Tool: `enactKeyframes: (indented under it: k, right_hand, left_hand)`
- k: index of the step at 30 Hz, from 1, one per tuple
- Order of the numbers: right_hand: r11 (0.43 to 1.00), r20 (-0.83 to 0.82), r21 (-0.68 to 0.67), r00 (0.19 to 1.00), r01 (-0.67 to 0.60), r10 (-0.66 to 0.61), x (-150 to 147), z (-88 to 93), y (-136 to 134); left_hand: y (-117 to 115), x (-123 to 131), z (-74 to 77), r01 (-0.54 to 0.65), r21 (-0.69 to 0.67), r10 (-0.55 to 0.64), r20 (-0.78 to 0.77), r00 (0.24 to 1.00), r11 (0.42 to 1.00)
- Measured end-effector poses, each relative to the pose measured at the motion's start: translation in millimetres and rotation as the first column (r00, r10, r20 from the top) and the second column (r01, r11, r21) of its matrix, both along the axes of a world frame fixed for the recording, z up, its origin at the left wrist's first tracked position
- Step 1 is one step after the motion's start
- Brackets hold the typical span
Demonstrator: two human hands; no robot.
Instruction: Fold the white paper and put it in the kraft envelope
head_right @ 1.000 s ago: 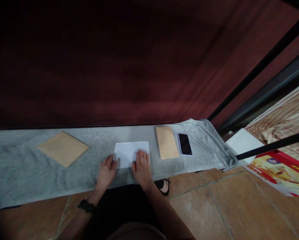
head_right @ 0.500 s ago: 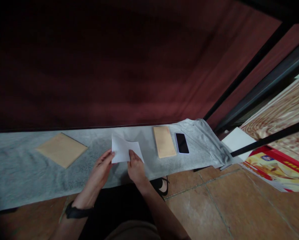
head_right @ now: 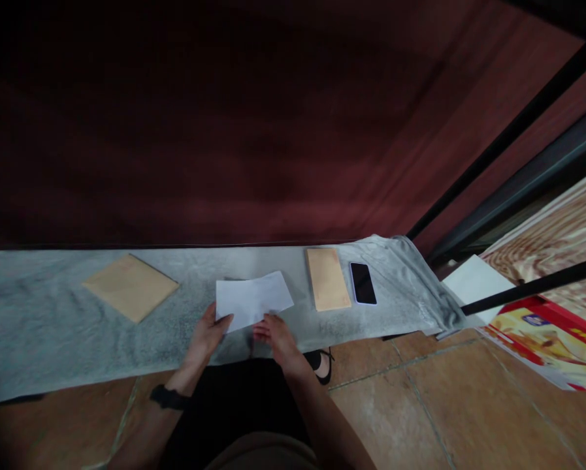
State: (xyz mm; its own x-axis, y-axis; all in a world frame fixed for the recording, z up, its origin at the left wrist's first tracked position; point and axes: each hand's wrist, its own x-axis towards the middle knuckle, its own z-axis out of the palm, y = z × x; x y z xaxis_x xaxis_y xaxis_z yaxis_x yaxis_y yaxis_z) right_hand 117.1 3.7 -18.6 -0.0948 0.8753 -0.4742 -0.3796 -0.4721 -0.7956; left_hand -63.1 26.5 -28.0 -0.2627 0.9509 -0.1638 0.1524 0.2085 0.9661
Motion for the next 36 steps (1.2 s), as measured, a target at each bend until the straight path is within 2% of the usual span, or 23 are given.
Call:
enactKeyframes:
  k: [3,5,6,8,9,11,13,15,17,19,23,28,36]
  right_hand:
    - [0.966,0.023,-0.005,0.966,-0.258,0.258,19,-1.5,-11]
    - [0.942,0.183,0.034,0.929,-0.333,0.322,25,-0.9,-11]
    - [0.94,0.314,0.082,0.904,-0.331,0.291,26,-1.1,-8]
    - [0.921,0.602,0.239,0.792,-0.307,0.108,22,-3.1,1]
    - [0.891,0.714,0.326,0.7,-0.316,-0.013,18,-4.7,8]
    - [0.81,0.843,0.436,0.492,-0.392,-0.216,8,-8.8,22]
    - [0.738,0.9,0.431,0.311,-0.519,-0.307,-4,-13.5,36]
    - [0.678,0.929,0.36,0.181,-0.641,-0.322,-16,-18.8,47]
    - [0.645,0.948,0.284,0.105,-0.709,-0.302,-24,-24.7,56]
    - [0.644,0.955,0.243,0.064,-0.725,-0.289,-27,-30.7,60]
    - [0.675,0.946,0.247,0.023,-0.696,-0.323,-19,-40.1,62]
    - [0.725,0.94,0.252,-0.015,-0.641,-0.34,-2,-45.0,61]
    - [0.736,0.923,0.255,-0.069,-0.627,-0.378,25,-47.1,56]
  left_hand:
    - [6,-14,-7.8,0.037,-0.013,-0.039,-0.299,0.953,0.999]
    - [5,-19,-6.5,0.073,-0.066,-0.096,-0.491,0.866,0.995]
    - [3,-21,-4.0,0.082,-0.112,-0.131,-0.556,0.82,0.99]
    - [-2,-19,3.8,0.065,-0.17,-0.164,-0.675,0.719,0.983]
    - [-5,-15,8.2,0.046,-0.155,-0.147,-0.738,0.659,0.987]
    - [-9,-5,15.0,0.046,-0.034,-0.053,-0.847,0.529,0.998]
    - [-6,7,16.0,0.163,0.084,0.001,-0.889,0.457,0.983]
    - [1,18,9.7,0.325,0.091,-0.072,-0.888,0.455,0.941]
    - [11,23,-1.7,0.409,0.038,-0.17,-0.87,0.462,0.912]
    - [18,24,-13.9,0.413,-0.001,-0.211,-0.861,0.462,0.911]
    - [19,19,-28.0,0.362,0.027,-0.154,-0.874,0.462,0.932]
    - [13,10,-26.1,0.272,0.072,-0.074,-0.866,0.494,0.96]
    - [10,-15,-21.5,0.183,0.064,-0.036,-0.868,0.494,0.981]
